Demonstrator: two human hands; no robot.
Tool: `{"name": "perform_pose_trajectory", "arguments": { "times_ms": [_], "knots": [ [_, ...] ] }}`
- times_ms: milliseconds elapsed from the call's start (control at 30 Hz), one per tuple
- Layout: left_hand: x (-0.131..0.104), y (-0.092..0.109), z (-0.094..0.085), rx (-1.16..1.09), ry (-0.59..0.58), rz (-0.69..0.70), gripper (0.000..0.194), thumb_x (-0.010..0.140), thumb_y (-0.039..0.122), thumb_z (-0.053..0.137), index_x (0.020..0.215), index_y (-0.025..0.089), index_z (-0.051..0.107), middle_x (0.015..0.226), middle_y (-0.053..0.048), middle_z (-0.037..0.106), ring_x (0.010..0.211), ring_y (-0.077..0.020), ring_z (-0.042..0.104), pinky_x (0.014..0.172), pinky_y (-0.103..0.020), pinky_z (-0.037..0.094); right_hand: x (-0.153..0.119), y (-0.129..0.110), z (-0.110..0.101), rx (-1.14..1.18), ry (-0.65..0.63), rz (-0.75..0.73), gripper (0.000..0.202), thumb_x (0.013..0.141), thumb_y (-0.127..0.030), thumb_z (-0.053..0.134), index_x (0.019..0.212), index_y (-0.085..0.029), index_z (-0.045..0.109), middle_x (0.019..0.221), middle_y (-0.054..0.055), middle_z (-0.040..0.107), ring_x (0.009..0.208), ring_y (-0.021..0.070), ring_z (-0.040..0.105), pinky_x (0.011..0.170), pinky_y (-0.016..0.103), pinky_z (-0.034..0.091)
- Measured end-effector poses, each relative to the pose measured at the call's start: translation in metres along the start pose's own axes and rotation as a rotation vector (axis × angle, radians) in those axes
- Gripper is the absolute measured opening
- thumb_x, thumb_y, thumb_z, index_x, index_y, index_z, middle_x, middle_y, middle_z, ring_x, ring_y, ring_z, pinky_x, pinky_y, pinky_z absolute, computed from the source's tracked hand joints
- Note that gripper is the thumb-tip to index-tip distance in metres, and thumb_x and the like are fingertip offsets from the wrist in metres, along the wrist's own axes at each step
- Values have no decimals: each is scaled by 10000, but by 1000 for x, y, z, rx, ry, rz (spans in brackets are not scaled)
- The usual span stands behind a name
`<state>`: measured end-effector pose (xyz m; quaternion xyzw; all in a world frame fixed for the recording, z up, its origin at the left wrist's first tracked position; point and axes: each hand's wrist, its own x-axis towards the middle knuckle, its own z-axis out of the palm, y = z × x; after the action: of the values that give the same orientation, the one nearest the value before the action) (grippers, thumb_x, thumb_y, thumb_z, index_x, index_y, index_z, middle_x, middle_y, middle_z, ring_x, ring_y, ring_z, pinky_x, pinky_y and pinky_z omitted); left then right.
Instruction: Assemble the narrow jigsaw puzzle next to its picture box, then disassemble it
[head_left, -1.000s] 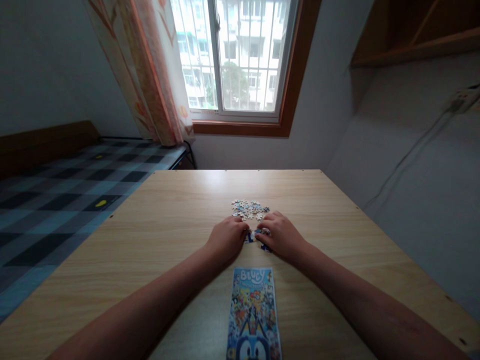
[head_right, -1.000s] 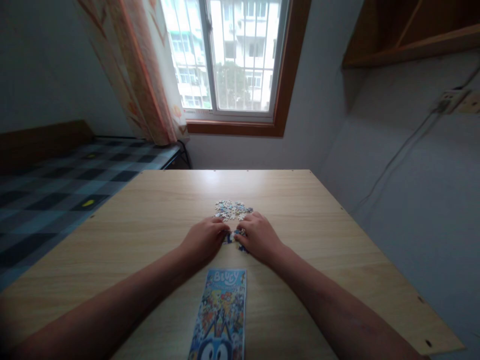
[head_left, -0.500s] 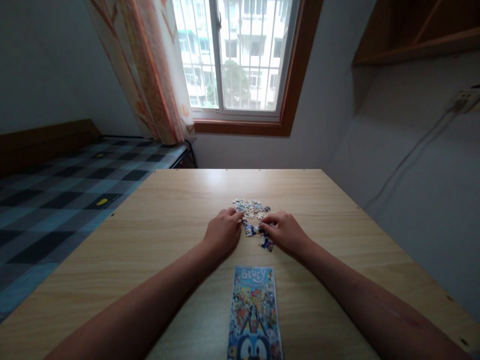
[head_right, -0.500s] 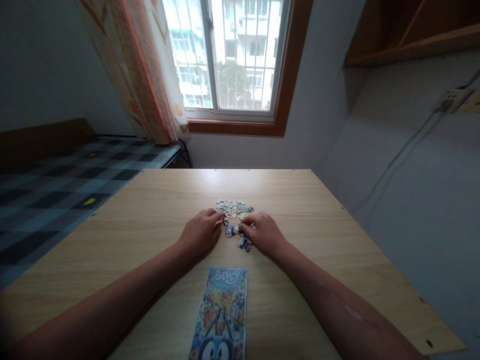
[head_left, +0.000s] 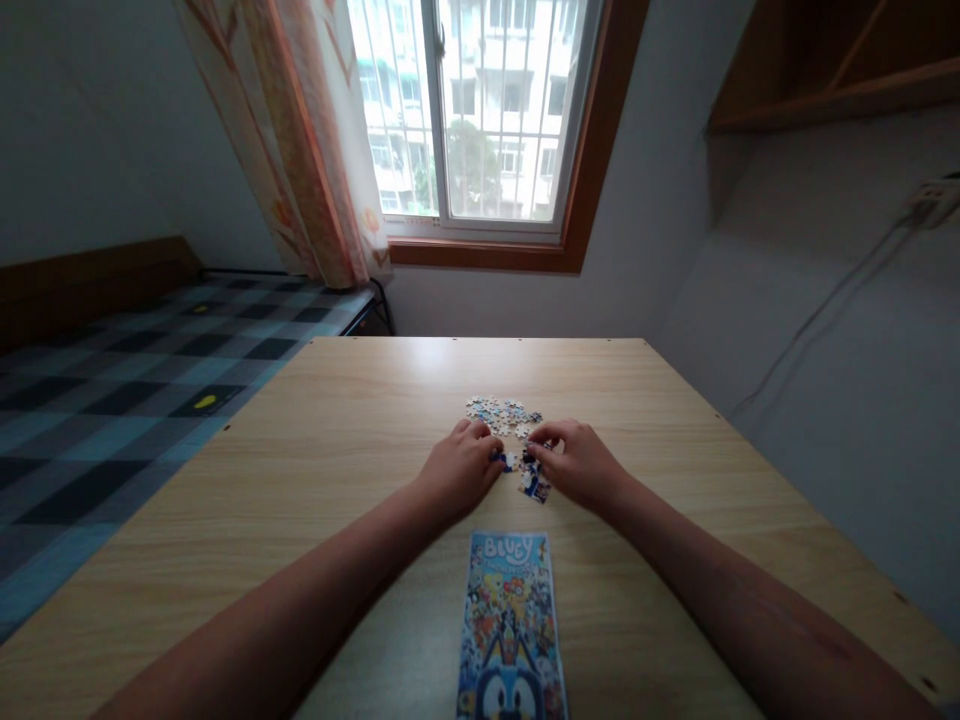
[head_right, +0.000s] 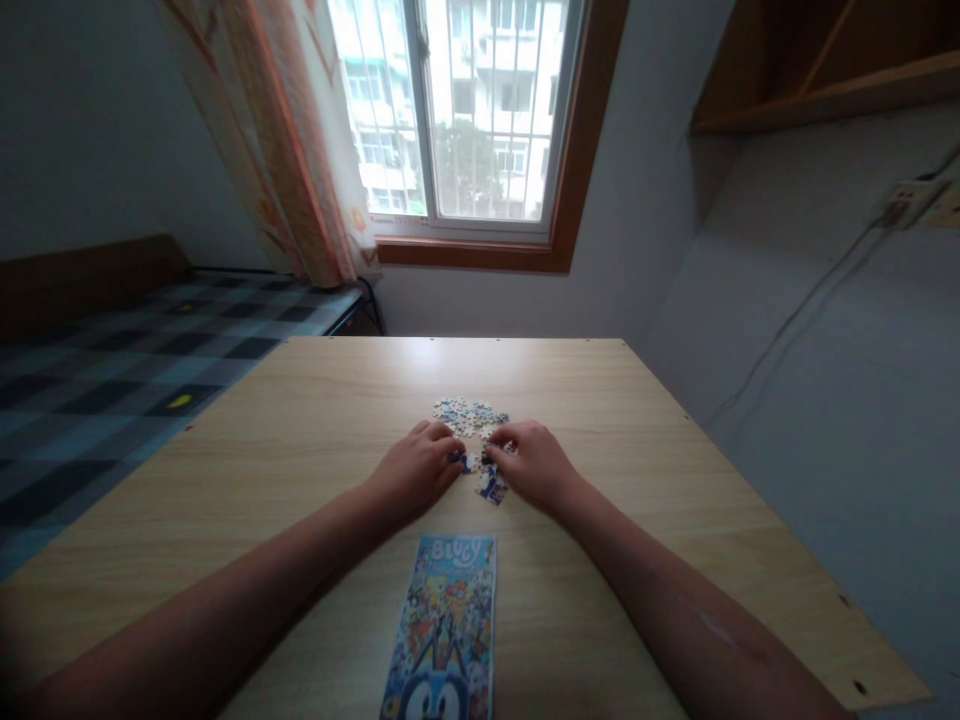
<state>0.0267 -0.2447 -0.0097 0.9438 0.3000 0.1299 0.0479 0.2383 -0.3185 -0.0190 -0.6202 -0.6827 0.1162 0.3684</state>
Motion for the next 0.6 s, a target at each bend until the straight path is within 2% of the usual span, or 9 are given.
{"name": "perform_pose_trajectory", "arguments": {
  "times_ms": [367, 600],
  "knots": [
    [7, -6, 1, -52, -46, -11, 172, 873, 301, 693, 993, 177, 693, 1099, -105, 631, 1116, -296, 536, 1000, -443, 455, 6, 5, 6, 135, 27, 70, 101, 840, -238, 659, 841, -183, 744, 800, 37, 730, 740, 160, 629, 706, 279, 459],
    [7, -11, 2, -88, -8, 28, 171, 836, 277, 719, 967, 195, 646, 1077, -80, 628, 1085, -274, 534, 962, -412, 457, 9, 12, 10, 253, 27, 94, 80, 809, -245, 648, 817, -170, 674, 793, 29, 691, 735, 153, 608, 690, 273, 458]
  ]
}}
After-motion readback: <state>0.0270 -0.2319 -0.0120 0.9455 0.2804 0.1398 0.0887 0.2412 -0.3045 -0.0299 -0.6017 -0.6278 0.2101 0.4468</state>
